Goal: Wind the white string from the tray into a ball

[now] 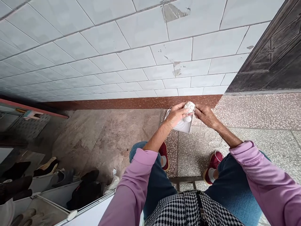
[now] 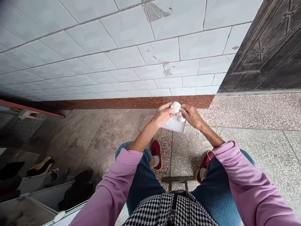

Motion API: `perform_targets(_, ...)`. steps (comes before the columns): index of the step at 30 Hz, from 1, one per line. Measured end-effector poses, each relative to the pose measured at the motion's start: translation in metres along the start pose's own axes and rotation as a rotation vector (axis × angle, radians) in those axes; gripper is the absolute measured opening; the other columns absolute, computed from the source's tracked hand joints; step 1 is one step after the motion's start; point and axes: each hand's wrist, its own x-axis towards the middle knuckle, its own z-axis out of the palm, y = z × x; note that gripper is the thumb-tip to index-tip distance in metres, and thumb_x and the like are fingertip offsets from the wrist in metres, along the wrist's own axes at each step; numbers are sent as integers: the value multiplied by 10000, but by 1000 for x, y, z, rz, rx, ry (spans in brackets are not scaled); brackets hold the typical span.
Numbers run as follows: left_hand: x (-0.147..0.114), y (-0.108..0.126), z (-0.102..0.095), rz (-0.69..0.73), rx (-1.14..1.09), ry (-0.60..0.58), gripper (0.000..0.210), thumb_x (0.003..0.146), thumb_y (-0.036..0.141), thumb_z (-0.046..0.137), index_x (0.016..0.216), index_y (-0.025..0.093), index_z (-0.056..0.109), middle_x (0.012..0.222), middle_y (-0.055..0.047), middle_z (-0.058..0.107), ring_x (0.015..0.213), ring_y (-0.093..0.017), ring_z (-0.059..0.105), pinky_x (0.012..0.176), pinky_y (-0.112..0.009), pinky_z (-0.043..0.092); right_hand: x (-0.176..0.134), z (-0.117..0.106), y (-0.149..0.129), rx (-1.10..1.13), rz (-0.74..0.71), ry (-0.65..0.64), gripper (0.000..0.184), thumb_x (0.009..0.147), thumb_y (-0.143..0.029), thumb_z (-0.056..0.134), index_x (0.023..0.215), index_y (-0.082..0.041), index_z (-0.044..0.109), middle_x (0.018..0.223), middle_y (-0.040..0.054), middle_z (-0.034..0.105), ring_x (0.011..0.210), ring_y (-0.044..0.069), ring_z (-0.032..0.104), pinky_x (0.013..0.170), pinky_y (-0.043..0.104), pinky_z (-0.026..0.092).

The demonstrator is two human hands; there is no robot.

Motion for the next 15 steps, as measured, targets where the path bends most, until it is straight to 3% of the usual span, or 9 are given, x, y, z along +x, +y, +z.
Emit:
perform_targets(3,3,-1,-7,100,77,92,517,682,342,955,1129,187,747,1158,-97,792,1035,-216,741,979,-412,606,-6,2,-6,-49,-22,-127,369,1091,-460,517,847,-207,630,640,-20,509,603,146,454,639,323,360)
perform_targets(5,4,-1,-10,178,245,166,470,688,325,931,1096,188,741,1122,-83,794,984,-196,723,931,-368,590,-9,1,-11,-60,-52,-196,349,1091,-442,508,915,-197,684,645,-20,512,607,150,460,644,323,362)
perform_targets(7,4,-1,-12,239,485,190,385,703,286,899,1042,185,746,1066,-67,793,939,-179,698,882,-328,558,-9,-3,-15,-74,-81,-187,384,1097,-473,508,893,-200,684,657,-13,520,623,151,465,647,323,361)
perform_targets(9,2,0,-11,251,695,117,311,727,252,861,1013,182,760,1015,-52,784,890,-165,669,839,-309,527,-7,-12,-15,-96,-88,-123,450,1098,-544,522,830,-206,653,656,-10,517,633,151,461,643,324,351)
perform_targets(11,-1,2,-9,208,791,-29,280,744,232,829,1013,177,775,1001,-43,776,848,-151,640,809,-302,500,-4,-22,-14,-113,-81,-74,525,1078,-626,560,755,-214,598,640,-15,489,628,144,435,633,325,332)
perform_targets(15,-4,8,-4,71,642,-235,355,706,277,891,1028,173,786,1025,-52,769,864,-148,642,814,-301,494,0,-32,-12,2,-42,-56,617,994,-741,669,691,-227,513,628,-40,427,610,121,366,590,310,302)
